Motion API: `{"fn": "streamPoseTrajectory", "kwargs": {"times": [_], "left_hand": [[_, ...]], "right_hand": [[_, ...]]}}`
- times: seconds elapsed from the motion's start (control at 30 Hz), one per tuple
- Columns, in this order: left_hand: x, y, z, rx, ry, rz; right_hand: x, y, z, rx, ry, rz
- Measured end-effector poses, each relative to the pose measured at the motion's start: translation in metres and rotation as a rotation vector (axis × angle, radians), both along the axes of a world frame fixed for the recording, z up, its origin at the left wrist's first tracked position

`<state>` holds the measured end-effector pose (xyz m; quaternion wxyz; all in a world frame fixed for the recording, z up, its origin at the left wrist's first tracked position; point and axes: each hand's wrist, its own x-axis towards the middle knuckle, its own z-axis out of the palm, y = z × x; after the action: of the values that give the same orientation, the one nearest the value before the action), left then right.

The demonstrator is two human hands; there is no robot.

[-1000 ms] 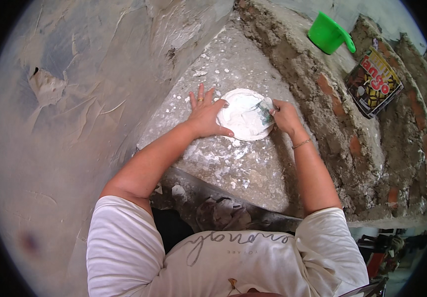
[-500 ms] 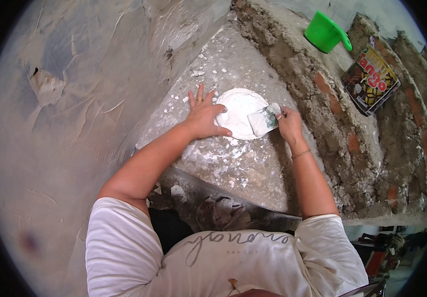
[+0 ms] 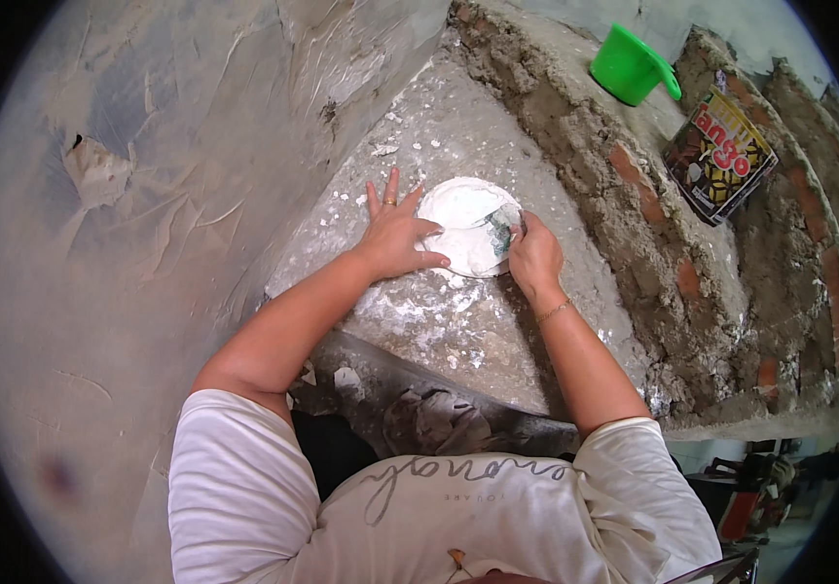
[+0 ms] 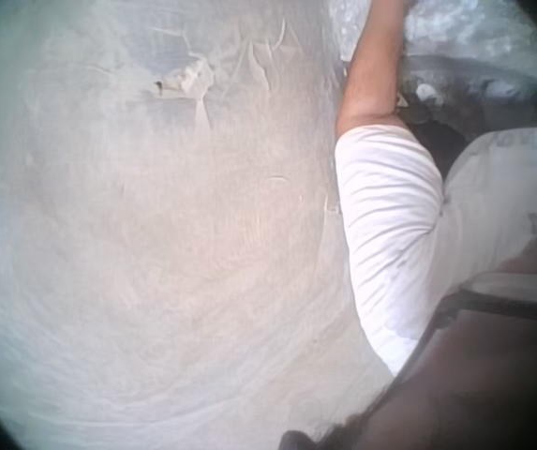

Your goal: The person applies white plaster to a rough wall using a putty knife, repeatedly loading the tool from a white plate of plaster.

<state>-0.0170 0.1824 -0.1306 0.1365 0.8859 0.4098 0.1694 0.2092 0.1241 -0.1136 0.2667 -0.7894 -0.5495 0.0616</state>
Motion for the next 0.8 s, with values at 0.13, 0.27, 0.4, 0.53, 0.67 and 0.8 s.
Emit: {"fn": "streamPoseTrajectory", "kwargs": {"times": [0.13, 0.27, 0.4, 0.53, 0.67, 0.8], "left_hand": [[-0.002, 0.000, -0.004, 0.092, -0.049, -0.026], [-0.002, -0.002, -0.002, 0.136, -0.017, -0.056], [-0.004, -0.001, -0.003, 0.133, 0.011, -0.064], [-0.004, -0.002, -0.004, 0.147, 0.061, -0.077], [-0.001, -0.005, -0.001, 0.161, 0.100, -0.125], [0.002, -0.007, -0.005, 0.288, 0.146, -0.174]], "right_hand": [[0.019, 0.005, -0.003, -0.005, 0.048, 0.002], [0.023, 0.006, -0.015, 0.025, 0.046, 0.028], [0.000, 0.001, -0.008, -0.005, -0.018, -0.009], [-0.003, 0.001, -0.002, -0.049, -0.055, -0.004], [-0.005, 0.000, 0.001, -0.073, -0.077, -0.008], [-0.012, 0.001, 0.001, -0.053, -0.071, -0.040]]}}
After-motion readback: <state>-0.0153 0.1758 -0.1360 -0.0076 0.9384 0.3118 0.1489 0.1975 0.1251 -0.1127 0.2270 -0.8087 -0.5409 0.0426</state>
